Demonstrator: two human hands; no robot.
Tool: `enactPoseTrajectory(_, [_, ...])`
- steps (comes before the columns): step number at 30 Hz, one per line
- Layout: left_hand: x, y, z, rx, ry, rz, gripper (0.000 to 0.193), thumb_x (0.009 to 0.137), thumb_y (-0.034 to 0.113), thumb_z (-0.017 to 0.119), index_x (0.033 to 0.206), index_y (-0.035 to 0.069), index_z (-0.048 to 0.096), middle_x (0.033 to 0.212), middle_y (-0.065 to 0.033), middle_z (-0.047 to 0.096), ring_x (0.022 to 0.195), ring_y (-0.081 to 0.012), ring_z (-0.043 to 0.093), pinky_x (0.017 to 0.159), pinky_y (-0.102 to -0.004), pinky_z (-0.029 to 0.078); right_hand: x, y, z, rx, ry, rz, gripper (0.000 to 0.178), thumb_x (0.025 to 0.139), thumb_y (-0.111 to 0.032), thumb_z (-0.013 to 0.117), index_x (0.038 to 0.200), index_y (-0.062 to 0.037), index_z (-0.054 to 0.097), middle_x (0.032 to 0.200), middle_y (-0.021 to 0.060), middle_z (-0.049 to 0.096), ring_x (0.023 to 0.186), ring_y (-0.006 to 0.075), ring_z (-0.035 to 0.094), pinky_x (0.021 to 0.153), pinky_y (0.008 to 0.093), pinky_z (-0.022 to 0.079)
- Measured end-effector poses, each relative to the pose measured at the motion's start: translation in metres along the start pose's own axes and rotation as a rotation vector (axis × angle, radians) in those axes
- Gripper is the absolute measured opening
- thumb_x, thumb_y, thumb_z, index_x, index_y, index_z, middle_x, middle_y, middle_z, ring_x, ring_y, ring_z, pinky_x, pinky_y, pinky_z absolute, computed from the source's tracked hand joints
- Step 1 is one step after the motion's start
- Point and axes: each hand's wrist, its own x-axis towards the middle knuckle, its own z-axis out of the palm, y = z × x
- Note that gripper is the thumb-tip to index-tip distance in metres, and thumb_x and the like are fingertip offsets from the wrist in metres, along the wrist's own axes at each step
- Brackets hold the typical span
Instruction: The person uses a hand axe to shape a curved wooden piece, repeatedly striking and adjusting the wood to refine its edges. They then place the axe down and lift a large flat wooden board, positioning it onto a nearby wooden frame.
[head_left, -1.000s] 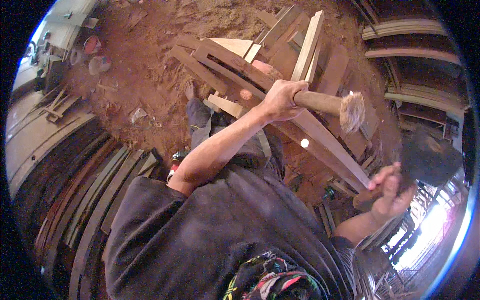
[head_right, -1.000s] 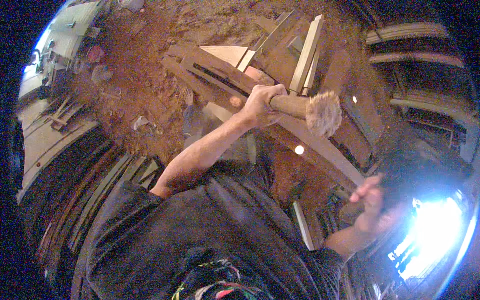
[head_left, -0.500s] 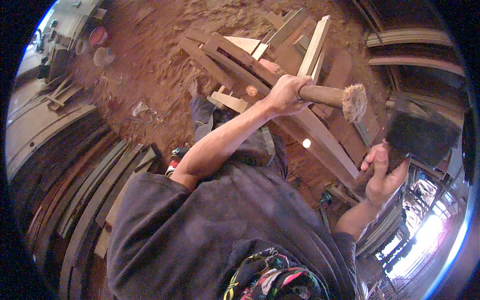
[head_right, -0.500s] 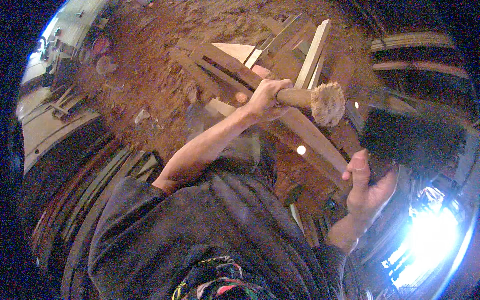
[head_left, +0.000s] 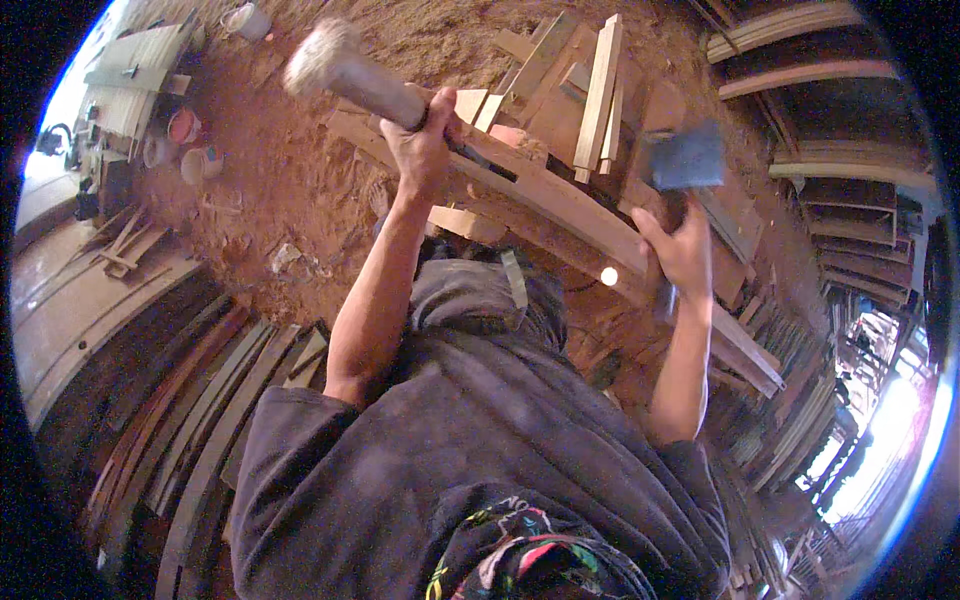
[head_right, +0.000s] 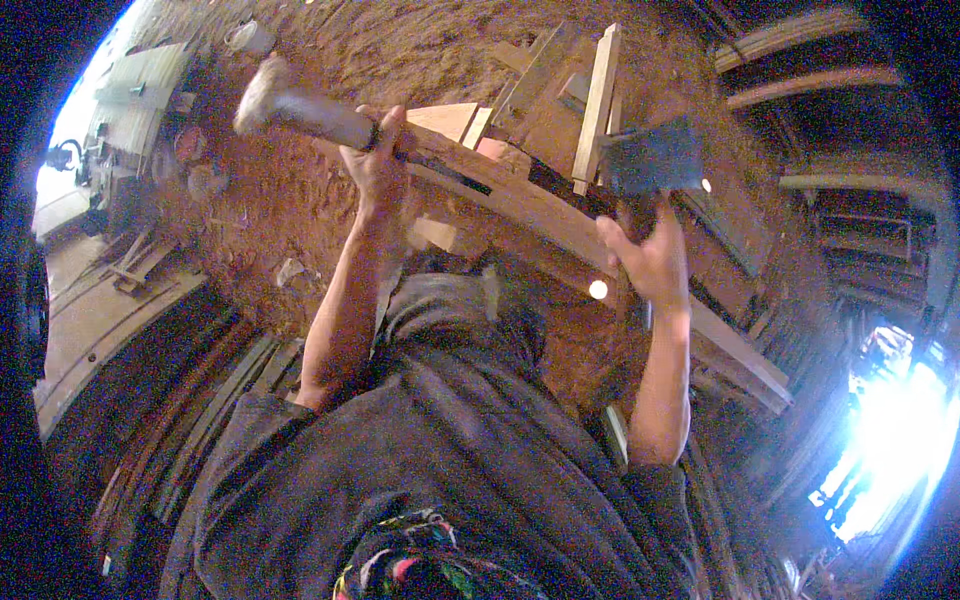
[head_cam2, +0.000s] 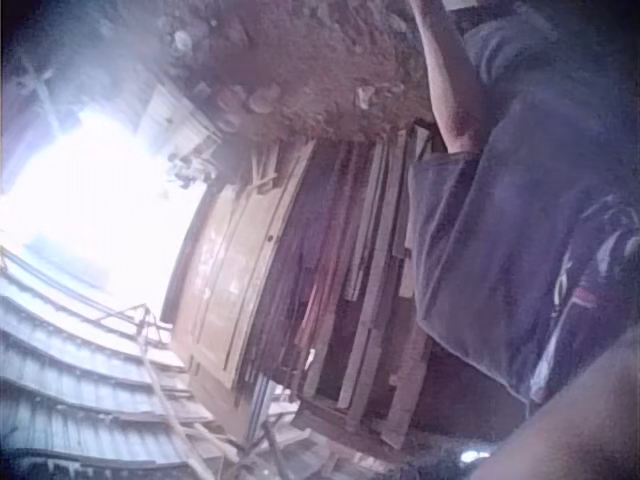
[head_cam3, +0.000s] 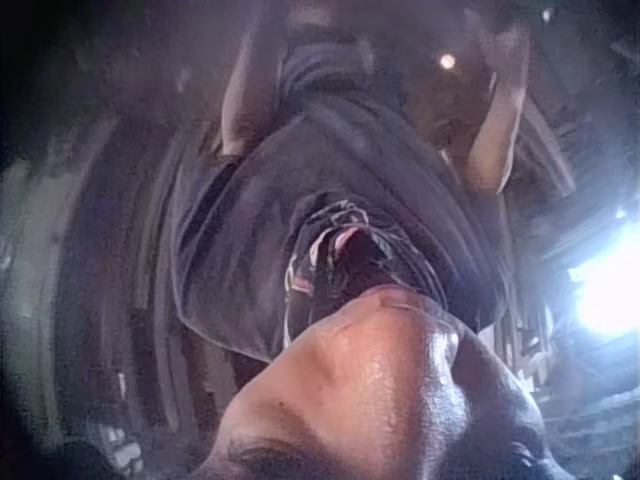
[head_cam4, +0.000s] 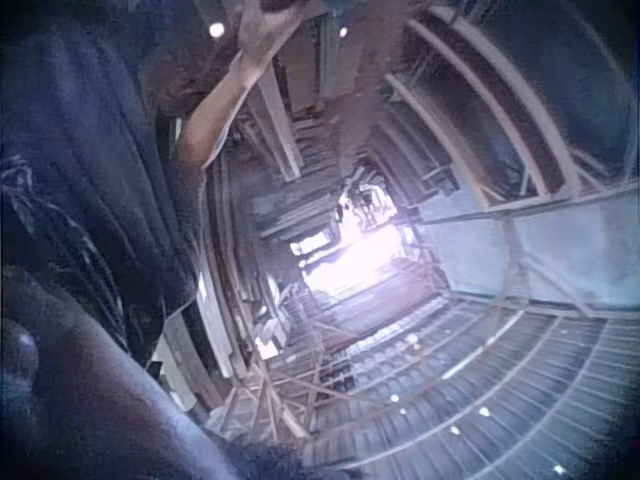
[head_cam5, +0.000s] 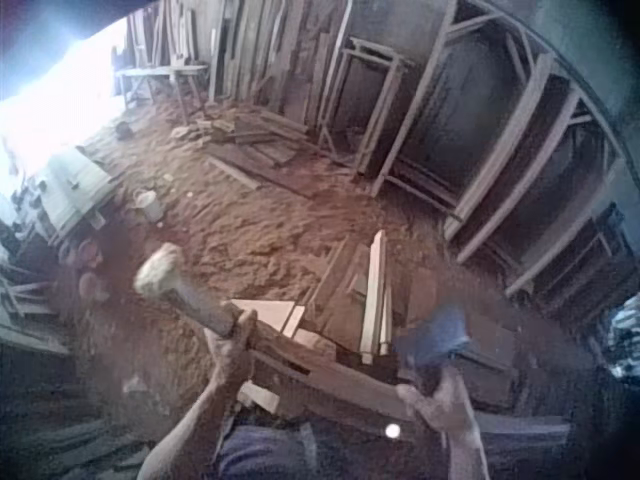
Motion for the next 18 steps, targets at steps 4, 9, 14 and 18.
enactPoseTrajectory(4, [-0.004,0.009,-0.006,-0.293,-0.029,0.041,0.027,0.092,0.005,0.068,0.077,0.008,0.046,0.057,-0.0003,0.047,0.047,-0.0098,0.045,0.044,-0.027,0.038,0.077,0.094,0.025,-0.59,-0.039,-0.153,0.063,0.08,-0.037,0.077,0.128,-0.0002,0.059,0.106,0.0265,0.069,0.099,0.0393,0.069,0.088,0.0469,0.055])
enactPoseTrajectory(9, [-0.016,0.041,-0.02,-0.301,0.02,0.071,0.028,0.092,0.003,0.067,0.081,0.01,0.042,0.061,0.0008,0.044,0.049,-0.0075,0.04,0.043,-0.0263,0.037,0.126,0.106,0.082,-0.705,-0.321,-0.161,0.066,0.081,-0.048,0.072,0.13,-0.0044,0.06,0.116,0.0253,0.069,0.109,0.0405,0.066,0.095,0.0496,0.052])
enactPoseTrajectory(14, [-0.022,0.053,-0.027,-0.26,0.065,0.114,0.027,0.094,0.002,0.063,0.081,0.011,0.041,0.061,0.001,0.042,0.05,-0.0084,0.04,0.044,-0.025,0.037,0.161,0.119,0.128,-0.648,-0.423,-0.383,0.066,0.085,-0.052,0.068,0.13,-0.0042,0.061,0.121,0.021,0.067,0.112,0.0381,0.064,0.096,0.0475,0.052])
enactPoseTrajectory(18, [-0.026,0.06,-0.022,-0.199,0.059,0.108,0.026,0.094,0.001,0.061,0.082,0.011,0.04,0.061,0.0003,0.042,0.05,-0.0088,0.04,0.045,-0.0252,0.037,0.169,0.149,0.142,-0.516,-0.445,-0.577,0.06,0.089,-0.045,0.07,0.131,-0.0029,0.061,0.119,0.0173,0.06,0.112,0.036,0.061,0.098,0.0464,0.05])
